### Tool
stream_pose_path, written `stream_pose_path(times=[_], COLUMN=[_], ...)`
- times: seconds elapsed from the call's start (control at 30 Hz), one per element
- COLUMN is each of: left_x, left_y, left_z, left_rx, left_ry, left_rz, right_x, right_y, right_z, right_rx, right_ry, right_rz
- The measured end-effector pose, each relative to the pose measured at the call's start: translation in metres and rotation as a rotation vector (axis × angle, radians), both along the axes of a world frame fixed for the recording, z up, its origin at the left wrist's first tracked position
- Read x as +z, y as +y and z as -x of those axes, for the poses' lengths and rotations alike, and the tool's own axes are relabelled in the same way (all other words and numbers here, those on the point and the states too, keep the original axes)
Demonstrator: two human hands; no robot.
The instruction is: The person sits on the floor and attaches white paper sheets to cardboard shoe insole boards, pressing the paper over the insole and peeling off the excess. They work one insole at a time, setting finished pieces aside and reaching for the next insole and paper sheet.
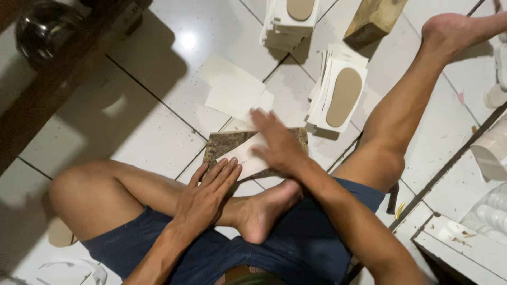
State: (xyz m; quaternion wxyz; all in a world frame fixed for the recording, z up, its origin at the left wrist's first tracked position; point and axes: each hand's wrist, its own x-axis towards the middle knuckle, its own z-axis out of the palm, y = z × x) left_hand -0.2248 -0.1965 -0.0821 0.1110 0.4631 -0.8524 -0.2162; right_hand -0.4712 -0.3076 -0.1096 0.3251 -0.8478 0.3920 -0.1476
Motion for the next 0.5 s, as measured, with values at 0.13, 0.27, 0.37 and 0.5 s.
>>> stream_pose_path(times=[0.13,0.27,0.37,0.5], left_x=[0.007,0.01,0.021,0.04], left_y=[-0.003,0.003,0.017,0.038], left_z=[0.011,0.029,0.045,0.058], left_rx=[0.06,0.111,0.143,0.171], left_ry=[-0.004,-0.062,0.018,0.137], left_rz=[0.133,0.132,0.132,-0.011], right_x=[0.003,0.014,0.02,0.005], right_y=[0.003,0.047,0.101,0.134], right_z=[0.033,0.05,0.044,0.013], right_rx=[-0.379,-1.011,-1.002,-0.914], right_ry=[-0.616,-0.658,-0.466,-0.435], right_rz=[-0.371,-0.399,-0.701,-0.948])
